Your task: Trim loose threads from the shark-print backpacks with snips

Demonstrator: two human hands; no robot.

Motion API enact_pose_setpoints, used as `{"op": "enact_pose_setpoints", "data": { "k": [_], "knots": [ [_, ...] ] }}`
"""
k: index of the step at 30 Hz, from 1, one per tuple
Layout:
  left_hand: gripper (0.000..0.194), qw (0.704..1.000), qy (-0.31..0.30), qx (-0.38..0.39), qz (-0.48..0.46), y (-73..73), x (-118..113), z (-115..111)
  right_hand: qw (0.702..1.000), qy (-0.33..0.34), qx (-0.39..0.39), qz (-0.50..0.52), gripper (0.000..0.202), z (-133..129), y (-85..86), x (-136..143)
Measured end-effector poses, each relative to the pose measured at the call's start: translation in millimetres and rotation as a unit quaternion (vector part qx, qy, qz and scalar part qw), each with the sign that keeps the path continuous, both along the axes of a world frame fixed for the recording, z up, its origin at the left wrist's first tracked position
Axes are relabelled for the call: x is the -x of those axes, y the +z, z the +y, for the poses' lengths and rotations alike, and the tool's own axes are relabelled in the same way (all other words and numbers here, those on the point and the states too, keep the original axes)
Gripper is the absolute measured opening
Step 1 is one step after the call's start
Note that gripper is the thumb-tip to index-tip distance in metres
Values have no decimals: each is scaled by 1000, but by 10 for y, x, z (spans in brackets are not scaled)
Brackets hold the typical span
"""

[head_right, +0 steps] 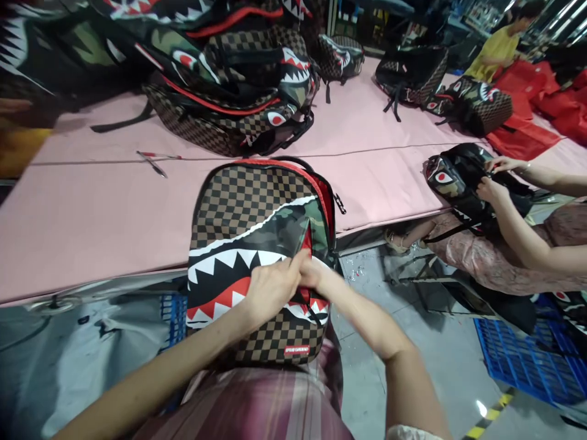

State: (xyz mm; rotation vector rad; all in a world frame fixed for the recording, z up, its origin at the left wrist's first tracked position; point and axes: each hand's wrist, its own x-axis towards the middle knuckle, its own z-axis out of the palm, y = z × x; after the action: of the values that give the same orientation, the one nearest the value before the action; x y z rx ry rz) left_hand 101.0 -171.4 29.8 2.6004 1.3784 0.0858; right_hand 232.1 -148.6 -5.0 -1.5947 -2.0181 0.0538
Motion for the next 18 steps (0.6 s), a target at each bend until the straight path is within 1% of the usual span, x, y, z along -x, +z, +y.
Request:
{"op": "enact_pose_setpoints", "data": {
  "k": [2, 3, 5, 6, 7, 8, 9, 10, 11, 12, 13, 14, 15, 16, 18],
  "knots": [
    [45, 999, 42, 17, -29, -69, 16, 112, 998, 32, 31, 36, 36, -7, 168, -264],
    [44, 996, 61, 28, -53, -118, 27, 151, 995, 56, 58, 51, 35, -87, 231, -386],
    [47, 988, 89, 46, -115, -249, 72, 149, 985, 106, 129, 50, 33, -383, 271, -544],
    [46, 984, 87, 46, -148, -331, 108, 94, 978, 124, 165, 32, 39, -571, 240, -572],
    [41, 981, 63, 40, -178, -422, 153, 3, 971, 140, 192, -11, 50, -759, 176, -569],
    [33, 978, 15, 26, -206, -520, 202, -121, 971, 129, 197, -52, 54, -926, 89, -545],
    [28, 973, -55, 6, -225, -621, 250, -265, 970, 115, 198, -83, 51, -1053, -10, -512],
    [25, 960, -147, -5, -238, -721, 290, -416, 971, 107, 190, -103, 42, -1126, -105, -480],
    [23, 941, -232, -16, -245, -816, 319, -558, 971, 110, 178, -111, 29, -1135, -182, -459],
    [23, 928, -292, -19, -228, -903, 335, -679, 971, 131, 167, -109, 19, -1078, -234, -454],
    [26, 918, -338, -16, -206, -981, 337, -772, 970, 159, 155, -97, 16, -955, -255, -466],
    [31, 914, -363, -11, -180, -1048, 326, -834, 969, 185, 143, -80, 20, -773, -245, -494],
    [35, 914, -374, -4, -158, -1106, 305, -869, 969, 200, 133, -58, 23, -540, -208, -531],
    [37, 914, -378, -1, -148, -1154, 278, -885, 974, 191, 120, -28, 24, -267, -151, -573],
    [36, 915, -371, -6, -158, -1212, 221, -887, 987, 117, 105, 37, 21, 337, -13, -655]
  ]
}}
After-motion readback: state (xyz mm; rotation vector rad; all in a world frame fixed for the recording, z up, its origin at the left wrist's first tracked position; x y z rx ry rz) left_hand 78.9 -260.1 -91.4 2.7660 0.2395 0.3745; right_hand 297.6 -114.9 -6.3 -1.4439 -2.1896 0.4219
